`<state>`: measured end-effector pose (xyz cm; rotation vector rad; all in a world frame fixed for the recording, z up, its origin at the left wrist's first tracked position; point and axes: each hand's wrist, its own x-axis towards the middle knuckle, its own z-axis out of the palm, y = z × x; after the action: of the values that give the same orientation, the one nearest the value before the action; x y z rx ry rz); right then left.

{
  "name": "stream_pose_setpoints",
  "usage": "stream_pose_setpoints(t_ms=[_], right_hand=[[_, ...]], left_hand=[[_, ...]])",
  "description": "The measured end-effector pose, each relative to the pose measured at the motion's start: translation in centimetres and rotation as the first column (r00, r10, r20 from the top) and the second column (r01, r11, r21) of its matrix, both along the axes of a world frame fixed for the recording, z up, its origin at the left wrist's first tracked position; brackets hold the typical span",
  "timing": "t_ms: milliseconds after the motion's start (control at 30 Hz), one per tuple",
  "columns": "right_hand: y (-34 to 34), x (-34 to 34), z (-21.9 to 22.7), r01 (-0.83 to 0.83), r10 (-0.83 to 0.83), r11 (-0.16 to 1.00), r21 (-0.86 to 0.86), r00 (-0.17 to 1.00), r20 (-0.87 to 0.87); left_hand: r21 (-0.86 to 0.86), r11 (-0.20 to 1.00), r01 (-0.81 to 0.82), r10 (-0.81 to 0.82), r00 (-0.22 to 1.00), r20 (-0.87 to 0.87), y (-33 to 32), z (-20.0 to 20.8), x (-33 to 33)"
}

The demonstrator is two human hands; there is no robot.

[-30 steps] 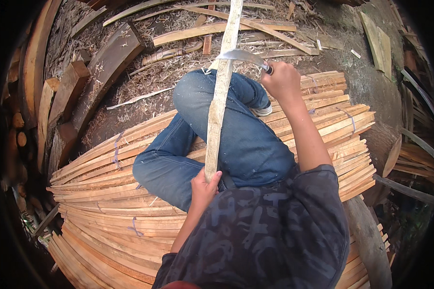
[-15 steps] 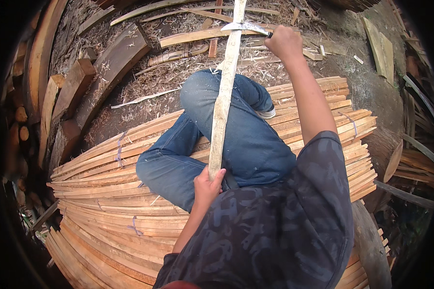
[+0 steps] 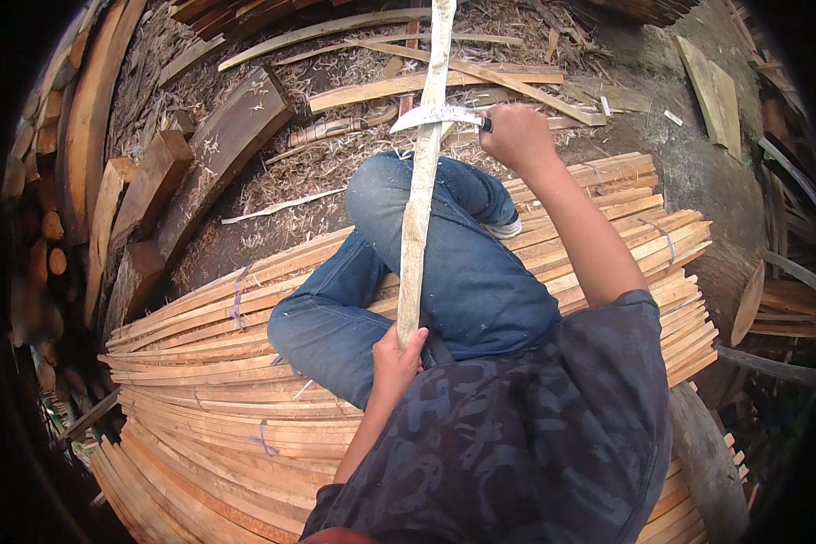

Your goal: The person sits cross-legged on a pile of wooden planks and uses a curved knife to shave thin strips from a long, thin piece of wood. They hold the wood vertically against their leg and repeatedly draw the knife downward to remove the outer layer.

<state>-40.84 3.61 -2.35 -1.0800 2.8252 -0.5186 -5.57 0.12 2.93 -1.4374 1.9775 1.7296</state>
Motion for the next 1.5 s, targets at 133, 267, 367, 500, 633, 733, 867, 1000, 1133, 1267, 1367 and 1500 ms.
stream_pose_setpoints(t_ms=[133,267,367,500,633,733,867,1000,1133,1267,1367,1500], right_hand=[[0.4,0.2,0.4,-0.109,0.110,0.987,0.118,0.994,-0.003],[-2.1,-7.8,1.0,0.222,-0.218,0.970,0.100,0.975,-0.044],[-3.1,-6.8,-0.9,0.249,-0.247,0.968,0.020,0.967,-0.063],[-2.0,-3.3,-1.3,0.157,-0.155,0.987,-0.016,0.984,0.085],[0.4,-0.8,0.2,0.022,-0.023,0.998,0.052,0.999,0.027],[0.9,-2.2,0.4,0.064,-0.057,0.992,0.105,0.996,-0.063],[-1.5,-8.5,1.3,0.328,-0.317,0.936,0.127,0.943,-0.103],[-2.9,-12.6,0.0,0.500,-0.498,0.866,0.017,0.857,0.136],[-2.0,-9.4,-0.2,0.413,-0.418,0.908,0.074,0.880,0.223],[2.0,-4.5,-3.9,0.482,-0.428,0.874,-0.065,0.826,0.367],[2.8,-1.2,-1.9,0.380,-0.327,0.916,-0.129,0.893,0.310],[1.3,-0.9,0.8,0.246,-0.231,0.964,-0.097,0.962,0.142]], left_hand=[[-0.029,0.999,0.042,-0.042,0.999,-0.015,0.0,-0.1,0.3],[0.016,1.000,0.014,-0.014,1.000,-0.013,0.0,-0.5,-0.1],[0.030,1.000,-0.002,0.003,1.000,-0.011,-0.2,-0.4,-0.1],[0.063,0.998,-0.023,0.023,1.000,0.007,0.0,-0.2,0.4],[0.120,0.992,-0.042,0.046,0.998,-0.036,0.0,-1.0,0.8],[0.097,0.994,-0.041,0.045,0.998,-0.037,0.1,-1.3,0.9],[0.086,0.996,-0.026,0.028,0.999,-0.030,0.1,-0.8,0.3],[0.093,0.995,-0.019,0.021,1.000,-0.018,0.1,-0.7,0.1],[0.141,0.989,-0.044,0.048,0.998,-0.029,-0.2,-0.5,0.1],[0.179,0.984,-0.020,0.028,0.999,-0.039,-0.3,-1.1,0.4],[0.165,0.986,-0.019,0.026,0.999,-0.039,-0.2,-1.4,0.8],[0.099,0.995,0.000,0.003,0.999,-0.033,-0.1,-1.4,0.6]])
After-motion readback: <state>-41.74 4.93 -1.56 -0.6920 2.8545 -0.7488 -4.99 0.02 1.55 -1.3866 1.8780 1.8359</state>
